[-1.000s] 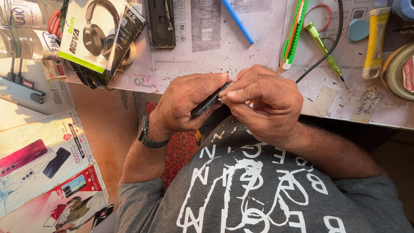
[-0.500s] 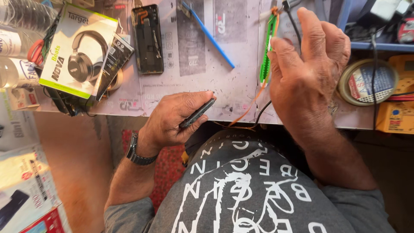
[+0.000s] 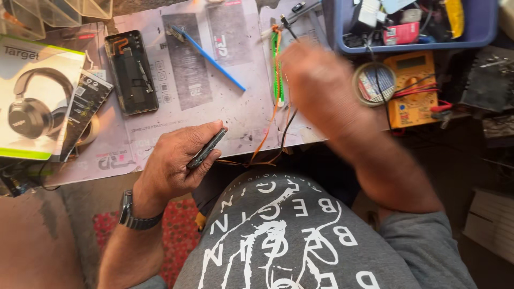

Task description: The person cleans the charging port of a disassembled smartphone using a toothbrush and a green pen-like tool, then repeatedly inserts and removes a USB-C cable to test the connection. The phone remains open with the battery exposed throughout.

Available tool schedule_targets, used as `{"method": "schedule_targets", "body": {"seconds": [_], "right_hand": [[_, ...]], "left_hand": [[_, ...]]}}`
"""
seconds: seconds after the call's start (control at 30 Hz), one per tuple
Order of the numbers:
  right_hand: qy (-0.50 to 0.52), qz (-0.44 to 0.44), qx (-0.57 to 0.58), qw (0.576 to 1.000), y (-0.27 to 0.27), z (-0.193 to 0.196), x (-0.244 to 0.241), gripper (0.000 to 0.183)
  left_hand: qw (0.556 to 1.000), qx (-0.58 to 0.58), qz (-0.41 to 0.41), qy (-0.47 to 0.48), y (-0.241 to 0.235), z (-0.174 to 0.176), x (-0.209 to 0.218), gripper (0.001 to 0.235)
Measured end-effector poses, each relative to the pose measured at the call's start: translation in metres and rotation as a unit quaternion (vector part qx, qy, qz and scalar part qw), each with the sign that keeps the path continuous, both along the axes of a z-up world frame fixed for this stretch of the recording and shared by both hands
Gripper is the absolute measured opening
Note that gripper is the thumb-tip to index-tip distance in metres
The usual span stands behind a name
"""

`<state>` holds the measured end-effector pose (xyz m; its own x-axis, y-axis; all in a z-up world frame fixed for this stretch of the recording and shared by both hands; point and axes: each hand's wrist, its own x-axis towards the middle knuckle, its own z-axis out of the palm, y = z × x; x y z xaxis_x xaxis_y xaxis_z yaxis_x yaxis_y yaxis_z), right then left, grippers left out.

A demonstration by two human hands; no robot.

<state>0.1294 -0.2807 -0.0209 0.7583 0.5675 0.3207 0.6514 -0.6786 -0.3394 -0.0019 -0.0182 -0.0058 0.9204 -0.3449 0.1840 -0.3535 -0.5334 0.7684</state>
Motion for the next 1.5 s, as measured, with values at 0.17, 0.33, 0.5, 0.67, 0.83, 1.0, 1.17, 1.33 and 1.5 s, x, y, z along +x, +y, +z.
{"method": "schedule_targets", "body": {"seconds": [0.17, 0.33, 0.5, 0.67, 0.83, 1.0, 1.17, 1.33, 1.5], "right_hand": [[-0.145, -0.013, -0.036, 0.989, -0.056, 0.021, 0.035, 0.014], [-0.021, -0.071, -0.07, 0.995, -0.063, 0.031, 0.035, 0.012], [-0.032, 0.01, -0.01, 0.999, -0.043, 0.022, 0.031, 0.014], [0.018, 0.139, -0.012, 0.99, 0.036, 0.002, 0.025, 0.014], [0.157, -0.058, -0.187, 0.968, 0.054, 0.01, 0.032, 0.021], [0.149, -0.106, -0.183, 0.966, 0.05, 0.022, 0.025, 0.027], [-0.024, -0.033, -0.049, 0.998, 0.045, 0.028, 0.016, 0.022], [0.142, 0.03, 0.116, 0.983, 0.028, 0.023, 0.017, 0.022], [0.246, 0.163, 0.269, 0.917, 0.009, 0.004, 0.012, 0.029]], "left_hand": [[1.0, 0.027, -0.008, -0.008, 0.001, -0.003, 0.0, 0.041], [1.0, 0.014, -0.006, -0.025, 0.002, -0.004, -0.003, 0.04], [1.0, 0.01, -0.003, -0.022, 0.004, -0.007, -0.004, 0.04], [1.0, -0.003, 0.011, -0.018, 0.005, -0.008, -0.004, 0.037], [0.999, -0.024, 0.021, -0.013, 0.005, -0.006, -0.006, 0.036], [1.0, -0.012, 0.006, -0.016, 0.006, -0.006, -0.004, 0.036], [1.0, -0.006, -0.009, -0.02, 0.005, -0.001, 0.004, 0.037], [0.999, 0.008, -0.024, -0.024, 0.01, -0.001, 0.01, 0.034], [0.997, -0.026, -0.049, 0.061, 0.019, 0.002, 0.019, 0.032]]}}
